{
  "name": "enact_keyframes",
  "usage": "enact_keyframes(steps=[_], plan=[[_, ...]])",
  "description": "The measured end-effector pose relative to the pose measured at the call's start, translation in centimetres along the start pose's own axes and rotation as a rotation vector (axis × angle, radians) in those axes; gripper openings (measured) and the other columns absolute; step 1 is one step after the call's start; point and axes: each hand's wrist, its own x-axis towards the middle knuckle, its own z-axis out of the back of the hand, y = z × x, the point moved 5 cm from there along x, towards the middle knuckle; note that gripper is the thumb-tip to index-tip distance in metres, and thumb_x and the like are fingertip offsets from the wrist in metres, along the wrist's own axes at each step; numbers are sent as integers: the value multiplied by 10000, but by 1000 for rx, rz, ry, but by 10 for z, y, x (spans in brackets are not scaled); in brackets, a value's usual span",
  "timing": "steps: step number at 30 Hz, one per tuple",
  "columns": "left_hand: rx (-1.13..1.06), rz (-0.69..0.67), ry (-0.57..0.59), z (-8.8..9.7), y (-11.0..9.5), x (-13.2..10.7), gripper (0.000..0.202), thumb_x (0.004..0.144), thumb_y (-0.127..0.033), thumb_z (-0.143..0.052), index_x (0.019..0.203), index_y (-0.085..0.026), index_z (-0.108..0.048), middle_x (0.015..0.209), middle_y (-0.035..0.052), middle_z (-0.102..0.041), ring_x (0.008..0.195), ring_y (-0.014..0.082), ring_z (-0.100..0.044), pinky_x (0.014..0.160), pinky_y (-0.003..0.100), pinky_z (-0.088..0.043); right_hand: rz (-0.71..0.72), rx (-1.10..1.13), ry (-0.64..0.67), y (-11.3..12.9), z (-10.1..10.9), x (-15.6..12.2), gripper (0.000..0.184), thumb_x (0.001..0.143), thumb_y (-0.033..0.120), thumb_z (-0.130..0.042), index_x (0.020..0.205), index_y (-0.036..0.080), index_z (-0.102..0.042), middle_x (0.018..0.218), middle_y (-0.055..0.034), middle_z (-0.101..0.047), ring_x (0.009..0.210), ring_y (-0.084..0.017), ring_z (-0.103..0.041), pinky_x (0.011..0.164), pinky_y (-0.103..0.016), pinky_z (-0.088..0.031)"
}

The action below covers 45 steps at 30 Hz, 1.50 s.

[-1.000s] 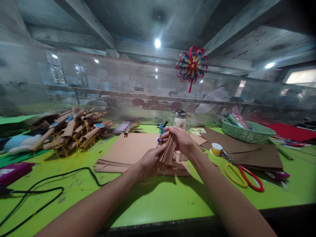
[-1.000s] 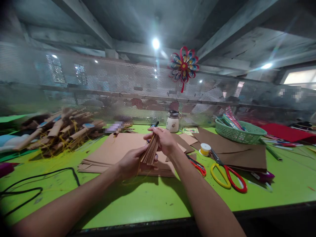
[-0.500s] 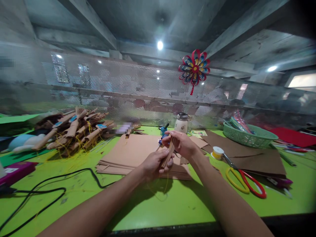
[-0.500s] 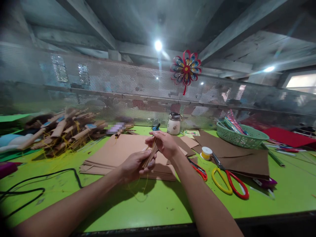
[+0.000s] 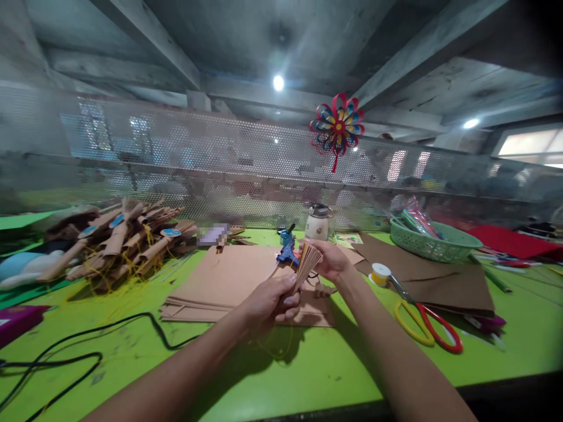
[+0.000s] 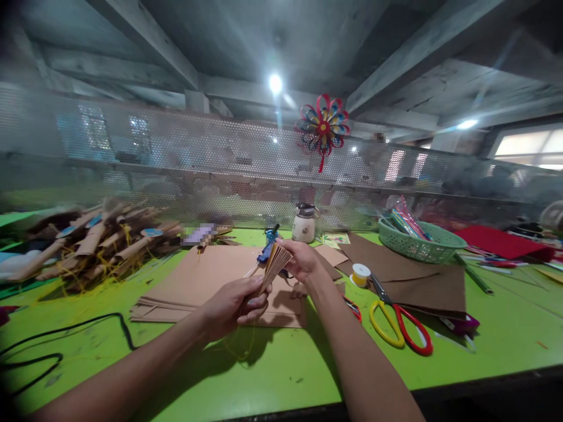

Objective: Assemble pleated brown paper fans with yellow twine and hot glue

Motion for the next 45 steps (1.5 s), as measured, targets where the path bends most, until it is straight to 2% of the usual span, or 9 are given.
enact_keyframes(steps=[8, 14, 17, 24, 30, 33, 39, 42, 45], plan=[[6, -78, -60, 6, -17, -4, 258, 866, -411, -519, 858, -153, -532, 616, -31, -427, 496, 62, -372, 425, 164, -230, 62, -133, 26, -5, -10, 0, 246, 654, 366, -730, 632, 136, -645, 607, -26, -641, 537, -118, -543, 559, -248, -441], [135, -273, -317, 35, -41, -7, 214, 811, -378, -597, 846, -168, -620, 909, 46, -614, 850, 149, -525, 747, 250, -399, 59, -286, 50, -19, -29, -3, 314, 695, 421, -699, 610, 127, -625, 510, -3, -580, 446, -80, -462, 466, -209, -331], [111, -296, -315, 39, -47, -8, 206, 819, -372, -580, 815, -172, -629, 912, 46, -641, 893, 168, -545, 846, 297, -387, 94, -331, 25, -24, -34, -2, 338, 691, 459, -689, 621, 140, -601, 494, 21, -550, 435, -74, -437, 461, -209, -314], [-45, -341, -203, 38, -45, -4, 230, 799, -350, -584, 818, -128, -638, 801, 71, -659, 676, 175, -589, 774, 364, -462, 68, -428, 40, -48, -45, -1, 427, 713, 566, -615, 593, 163, -535, 493, 20, -529, 427, -83, -436, 468, -230, -334], [-7, -308, -252, 44, -39, -1, 286, 809, -416, -541, 753, -139, -587, 583, 52, -624, 510, 202, -601, 594, 352, -481, 3, -621, 188, -48, -56, -10, 413, 748, 526, -590, 542, 170, -560, 457, 8, -532, 423, -107, -466, 460, -239, -343], [17, -313, -348, 49, -39, -3, 278, 777, -406, -583, 692, -141, -574, 633, 58, -644, 599, 193, -630, 664, 328, -487, 0, -736, 233, -40, -57, -20, 328, 732, 412, -643, 513, 176, -584, 474, -3, -559, 433, -114, -472, 458, -239, -319], [41, -284, -502, 58, -32, -1, 233, 726, -332, -646, 652, -122, -579, 638, 47, -608, 625, 150, -594, 610, 256, -459, 397, -1172, -79, 6, -53, -34, 179, 784, 298, -609, 646, 208, -678, 633, -53, -637, 566, -171, -516, 561, -295, -357], [55, -207, -492, 52, -26, 0, 203, 753, -294, -630, 674, -112, -585, 650, 37, -585, 552, 97, -533, 499, 193, -375, 529, -1004, -303, 27, -40, -33, 147, 802, 311, -590, 832, 206, -688, 823, -82, -666, 713, -209, -574, 652, -331, -432], [100, -139, -423, 42, -20, 1, 224, 745, -326, -656, 704, -114, -595, 655, 16, -560, 518, 63, -465, 469, 167, -312, 434, -761, -292, 27, -25, -23, 391, 736, 285, -654, 1118, 212, -614, 1024, -94, -646, 879, -224, -591, 717, -339, -474]])
